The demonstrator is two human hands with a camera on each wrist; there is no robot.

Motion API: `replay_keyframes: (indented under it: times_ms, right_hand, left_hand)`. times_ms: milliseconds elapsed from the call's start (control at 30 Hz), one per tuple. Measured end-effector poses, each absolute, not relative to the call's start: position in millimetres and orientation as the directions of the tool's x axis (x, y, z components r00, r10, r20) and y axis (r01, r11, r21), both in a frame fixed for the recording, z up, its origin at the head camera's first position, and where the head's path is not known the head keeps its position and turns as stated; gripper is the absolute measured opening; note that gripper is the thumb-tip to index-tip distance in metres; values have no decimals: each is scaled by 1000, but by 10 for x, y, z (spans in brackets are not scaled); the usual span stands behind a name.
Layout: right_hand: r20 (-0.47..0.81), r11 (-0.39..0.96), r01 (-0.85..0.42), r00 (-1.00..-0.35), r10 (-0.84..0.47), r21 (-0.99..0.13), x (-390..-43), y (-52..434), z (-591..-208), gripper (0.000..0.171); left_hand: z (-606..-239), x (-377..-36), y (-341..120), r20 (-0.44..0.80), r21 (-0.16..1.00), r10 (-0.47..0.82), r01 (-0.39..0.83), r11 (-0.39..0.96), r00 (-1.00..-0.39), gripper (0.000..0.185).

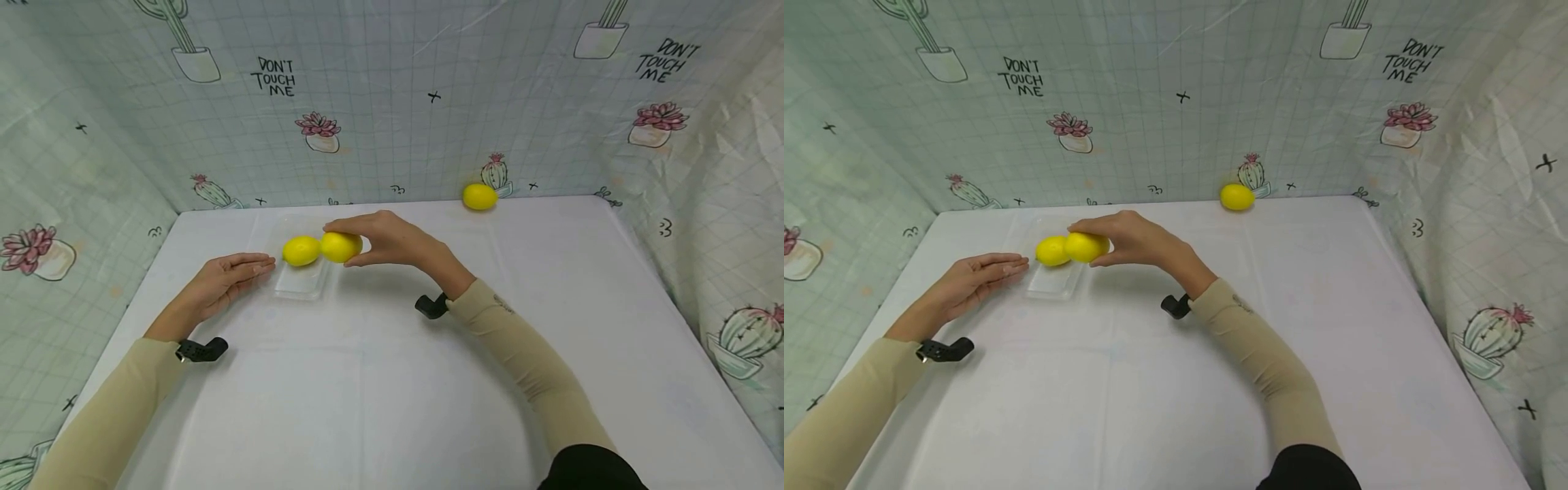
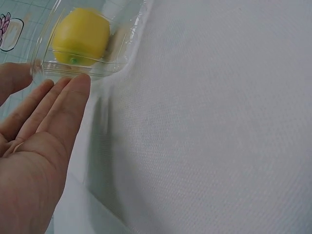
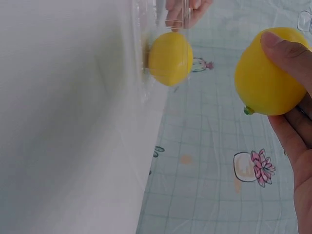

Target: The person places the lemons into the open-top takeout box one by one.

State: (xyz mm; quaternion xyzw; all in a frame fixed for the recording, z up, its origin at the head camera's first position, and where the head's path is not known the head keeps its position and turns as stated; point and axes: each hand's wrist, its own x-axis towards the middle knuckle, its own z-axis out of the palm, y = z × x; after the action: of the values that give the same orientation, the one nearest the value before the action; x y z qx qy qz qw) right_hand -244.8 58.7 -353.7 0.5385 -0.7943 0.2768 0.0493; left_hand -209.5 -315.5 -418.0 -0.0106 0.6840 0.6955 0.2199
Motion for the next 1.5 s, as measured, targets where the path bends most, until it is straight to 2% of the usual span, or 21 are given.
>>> replay_keyframes:
  times_ms: [367,700,967,1200,1500]
  right_hand:
    - [333,283,-866,-433,-838,-412,-2507,385,-3434,65]
    - [400,254,-856,-448,-799,-451,-2623,173,-3378,64]
    - [360,269,-845,-456,-814,-463,-2652,-1,-3255,66]
    - [305,267,-774,-505,-808,-575,-2783,-127,-3261,66]
    - [296,239,-704,-547,-783,-668,-2887,-230,-3409,62]
  left_hand:
    - [-4187,-2090,-3180,-320,946,283,-322,40,-904,58]
    - [-4179,-2072,-3183,-307,949,286,-313,27,-908,55]
    - [-4182,-2076,-3195,-287,955,301,-297,10,-910,54]
    - [-4200,-2067,-3215,-275,955,328,-297,-19,-904,51]
    - [-4211,-2076,-3189,-276,957,313,-289,4,-909,52]
